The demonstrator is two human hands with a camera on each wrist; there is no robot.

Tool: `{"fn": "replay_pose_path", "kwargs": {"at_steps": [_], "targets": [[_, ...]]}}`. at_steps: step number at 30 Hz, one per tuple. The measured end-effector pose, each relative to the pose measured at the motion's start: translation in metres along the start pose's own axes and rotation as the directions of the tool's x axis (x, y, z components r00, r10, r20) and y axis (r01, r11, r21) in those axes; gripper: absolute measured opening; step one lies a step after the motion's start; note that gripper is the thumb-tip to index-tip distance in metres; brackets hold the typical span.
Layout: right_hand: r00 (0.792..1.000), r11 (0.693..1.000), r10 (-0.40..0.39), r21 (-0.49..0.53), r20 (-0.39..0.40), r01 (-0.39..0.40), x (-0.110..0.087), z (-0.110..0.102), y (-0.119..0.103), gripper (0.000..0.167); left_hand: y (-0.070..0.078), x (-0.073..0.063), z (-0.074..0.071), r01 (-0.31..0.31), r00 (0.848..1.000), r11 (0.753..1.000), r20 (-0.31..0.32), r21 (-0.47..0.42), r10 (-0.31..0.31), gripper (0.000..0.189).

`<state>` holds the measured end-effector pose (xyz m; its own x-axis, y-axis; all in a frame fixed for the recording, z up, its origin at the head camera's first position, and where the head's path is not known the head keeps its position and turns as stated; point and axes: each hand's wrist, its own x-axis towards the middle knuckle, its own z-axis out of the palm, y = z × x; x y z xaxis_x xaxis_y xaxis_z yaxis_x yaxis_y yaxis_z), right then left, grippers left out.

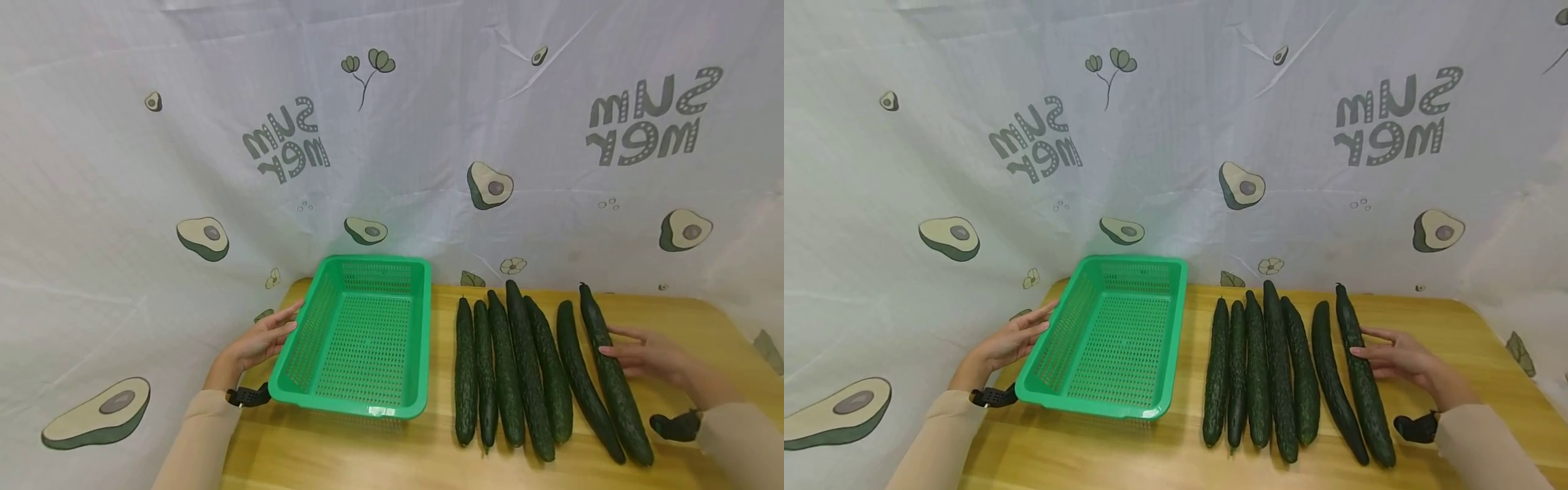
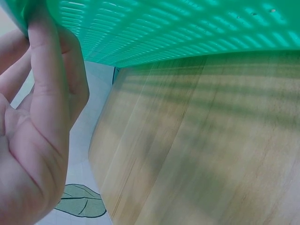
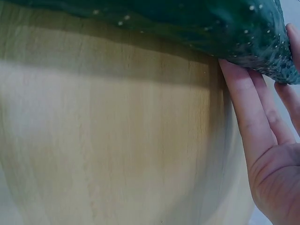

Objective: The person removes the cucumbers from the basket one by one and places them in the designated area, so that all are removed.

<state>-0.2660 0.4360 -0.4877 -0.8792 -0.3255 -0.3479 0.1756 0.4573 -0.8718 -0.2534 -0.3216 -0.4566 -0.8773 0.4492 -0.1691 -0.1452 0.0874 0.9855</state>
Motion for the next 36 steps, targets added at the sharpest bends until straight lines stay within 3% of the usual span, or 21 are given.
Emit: {"fn": "replay_pose_path", "kwargs": {"at_steps": [5,12,23,36], "targets": [[1.000,1.000,0.013,-0.007,-0.010,-0.013,-0.002,0.004,-0.002,0.080,0.000,-0.002,0.003,-0.008,1.000,1.000,0.022,-0.028,0.008,0.062],[1.000,1.000,-0.012,0.007,-0.013,0.013,-0.001,0.006,-0.006,0.067,0.000,-0.002,0.003,-0.010,1.000,1.000,0.022,-0.022,0.010,0.061],[1.000,0.998,-0.026,-0.059,-0.018,0.024,-0.004,0.012,-0.017,0.078,-0.001,-0.002,0.000,-0.016,1.000,1.000,0.023,-0.011,0.016,0.061],[0.999,0.996,-0.034,-0.087,-0.011,0.033,-0.009,0.013,-0.018,0.076,0.001,-0.001,0.002,-0.002,1.000,1.000,0.003,0.015,0.002,0.061]]}}
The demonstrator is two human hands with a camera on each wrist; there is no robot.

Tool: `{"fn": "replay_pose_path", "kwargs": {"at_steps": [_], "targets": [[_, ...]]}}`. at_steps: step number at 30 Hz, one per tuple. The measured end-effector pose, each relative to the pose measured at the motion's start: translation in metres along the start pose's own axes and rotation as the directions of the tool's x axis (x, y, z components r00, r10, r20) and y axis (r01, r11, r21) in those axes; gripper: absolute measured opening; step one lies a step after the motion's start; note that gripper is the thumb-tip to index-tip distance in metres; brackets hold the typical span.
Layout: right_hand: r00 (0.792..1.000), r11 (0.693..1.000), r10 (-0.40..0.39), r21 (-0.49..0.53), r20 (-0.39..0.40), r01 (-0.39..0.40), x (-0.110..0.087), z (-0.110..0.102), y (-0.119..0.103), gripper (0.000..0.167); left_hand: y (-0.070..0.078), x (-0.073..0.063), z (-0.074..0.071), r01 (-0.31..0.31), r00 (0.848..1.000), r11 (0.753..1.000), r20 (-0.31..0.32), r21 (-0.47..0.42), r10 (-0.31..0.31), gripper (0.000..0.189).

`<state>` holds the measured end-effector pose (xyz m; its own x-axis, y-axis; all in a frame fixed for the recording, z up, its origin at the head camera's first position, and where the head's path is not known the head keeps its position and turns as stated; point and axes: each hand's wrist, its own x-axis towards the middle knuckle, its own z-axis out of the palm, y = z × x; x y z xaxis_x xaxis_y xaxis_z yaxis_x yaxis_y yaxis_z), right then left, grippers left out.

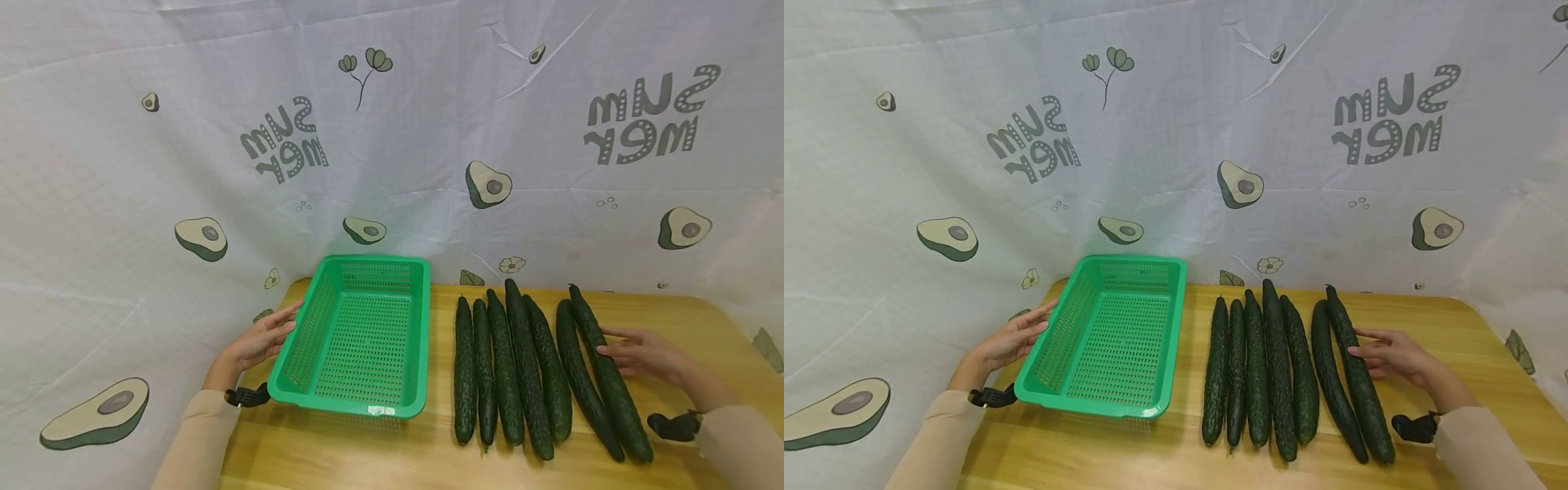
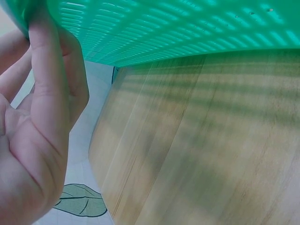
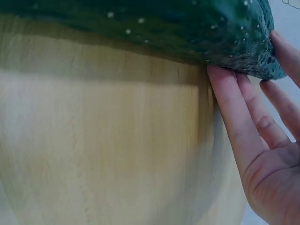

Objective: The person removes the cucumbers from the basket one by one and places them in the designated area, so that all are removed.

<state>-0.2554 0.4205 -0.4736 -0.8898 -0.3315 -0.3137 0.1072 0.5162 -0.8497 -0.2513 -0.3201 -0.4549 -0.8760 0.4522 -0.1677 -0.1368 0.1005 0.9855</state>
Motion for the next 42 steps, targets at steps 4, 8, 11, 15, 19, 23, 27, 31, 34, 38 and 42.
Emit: {"fn": "replay_pose_path", "kwargs": {"at_steps": [4,8,11,15,19,23,27,31,34,38,42], "targets": [[1.000,1.000,-0.005,0.003,0.008,0.005,-0.002,-0.001,0.002,0.074,0.000,0.000,0.001,-0.003,1.000,1.000,0.003,-0.002,0.003,0.061],[1.000,1.000,0.004,0.024,0.012,-0.004,-0.002,-0.001,0.005,0.074,0.001,0.000,0.001,0.003,1.000,1.000,-0.005,0.013,-0.003,0.061],[1.000,0.999,0.009,0.040,0.001,-0.009,0.000,-0.001,0.008,0.074,0.002,0.001,0.000,0.001,1.000,1.000,-0.017,0.027,0.000,0.062],[1.000,0.999,0.006,0.036,-0.010,-0.006,0.002,-0.002,0.011,0.075,0.002,0.001,-0.001,-0.002,1.000,1.000,-0.017,0.030,0.002,0.061],[1.000,1.000,0.001,0.019,-0.014,-0.001,0.001,-0.001,0.006,0.075,0.003,0.002,-0.002,0.004,1.000,1.000,-0.009,0.019,-0.003,0.061],[1.000,1.000,-0.007,0.004,-0.023,0.007,0.000,0.000,0.000,0.075,0.002,0.004,-0.002,0.010,1.000,1.000,-0.009,0.015,-0.010,0.062],[0.999,1.000,-0.002,-0.004,-0.034,0.002,-0.002,0.000,0.000,0.073,0.000,0.005,-0.003,0.006,1.000,1.000,0.001,0.000,-0.006,0.062],[1.000,1.000,-0.012,0.002,-0.028,0.012,-0.004,0.000,0.003,0.070,-0.001,0.006,-0.003,0.002,1.000,1.000,0.007,0.004,-0.002,0.062],[0.999,1.000,-0.011,0.025,-0.045,0.012,-0.005,-0.001,0.004,0.069,0.001,0.007,-0.004,0.005,1.000,0.999,-0.006,0.046,-0.005,0.062],[0.991,0.998,-0.040,-0.048,-0.129,0.035,-0.005,-0.002,0.003,0.068,0.012,0.004,-0.008,0.013,0.999,0.993,-0.045,0.117,-0.008,0.061],[0.959,0.972,-0.126,-0.223,-0.254,0.069,-0.002,-0.003,-0.007,0.067,0.036,-0.006,-0.013,-0.023,0.993,0.976,-0.109,0.219,0.048,0.060]]}}
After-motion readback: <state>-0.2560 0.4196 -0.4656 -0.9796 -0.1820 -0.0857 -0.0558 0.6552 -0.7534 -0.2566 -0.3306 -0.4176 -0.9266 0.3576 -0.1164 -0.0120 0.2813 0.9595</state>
